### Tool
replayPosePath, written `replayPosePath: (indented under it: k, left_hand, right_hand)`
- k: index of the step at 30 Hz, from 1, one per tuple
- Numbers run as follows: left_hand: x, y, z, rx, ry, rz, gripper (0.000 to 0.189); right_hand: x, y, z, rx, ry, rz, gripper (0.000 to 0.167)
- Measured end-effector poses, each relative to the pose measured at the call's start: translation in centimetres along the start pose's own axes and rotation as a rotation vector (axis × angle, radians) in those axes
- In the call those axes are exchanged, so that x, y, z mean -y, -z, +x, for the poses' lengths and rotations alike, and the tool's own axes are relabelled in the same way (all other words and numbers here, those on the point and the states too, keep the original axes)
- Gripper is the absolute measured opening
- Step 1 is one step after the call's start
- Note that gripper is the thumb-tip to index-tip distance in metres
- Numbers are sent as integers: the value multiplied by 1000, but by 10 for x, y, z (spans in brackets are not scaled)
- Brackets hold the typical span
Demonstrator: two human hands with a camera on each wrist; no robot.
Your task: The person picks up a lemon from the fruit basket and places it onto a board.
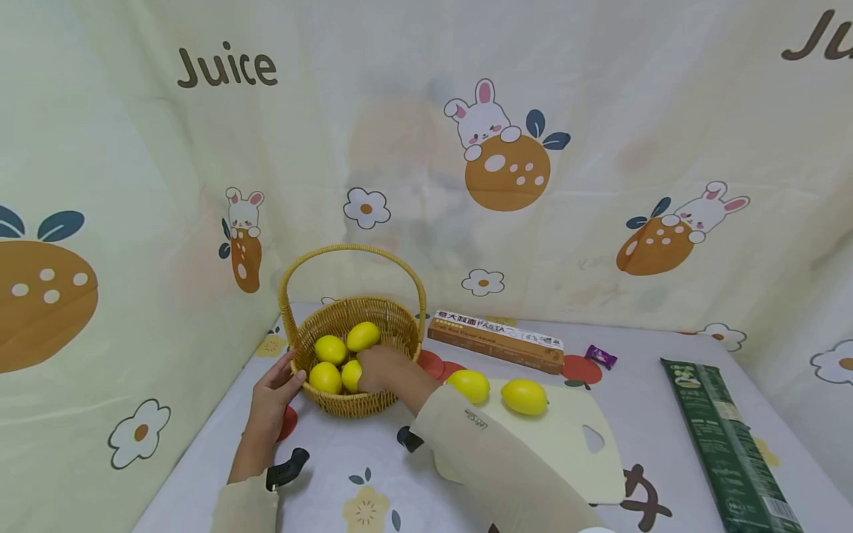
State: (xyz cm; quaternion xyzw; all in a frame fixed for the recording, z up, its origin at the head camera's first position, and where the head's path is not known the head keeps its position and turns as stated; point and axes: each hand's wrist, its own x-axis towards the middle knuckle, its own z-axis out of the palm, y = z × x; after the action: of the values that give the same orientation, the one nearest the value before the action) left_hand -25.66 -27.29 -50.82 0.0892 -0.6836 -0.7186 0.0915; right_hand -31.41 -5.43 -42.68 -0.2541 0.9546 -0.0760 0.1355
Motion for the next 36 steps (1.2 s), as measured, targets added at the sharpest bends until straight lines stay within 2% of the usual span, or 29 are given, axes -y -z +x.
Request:
replayPosePath:
  k: [6, 17, 27, 36]
  left_hand:
    - [0, 0, 1, 0, 0, -4, 59]
    - [1, -1, 1, 6, -11, -45, 58]
    - [-2, -4, -1, 11, 6, -38, 59]
    - [-2, -2, 0, 11, 8, -23, 61]
  right_hand:
    - [2, 0, 1, -20, 39, -6, 36]
    - [0, -1, 1, -15, 11, 106, 47]
    - [-3, -2, 2, -48, 12, 65, 55]
    - [-16, 7, -11, -114, 31, 89, 58]
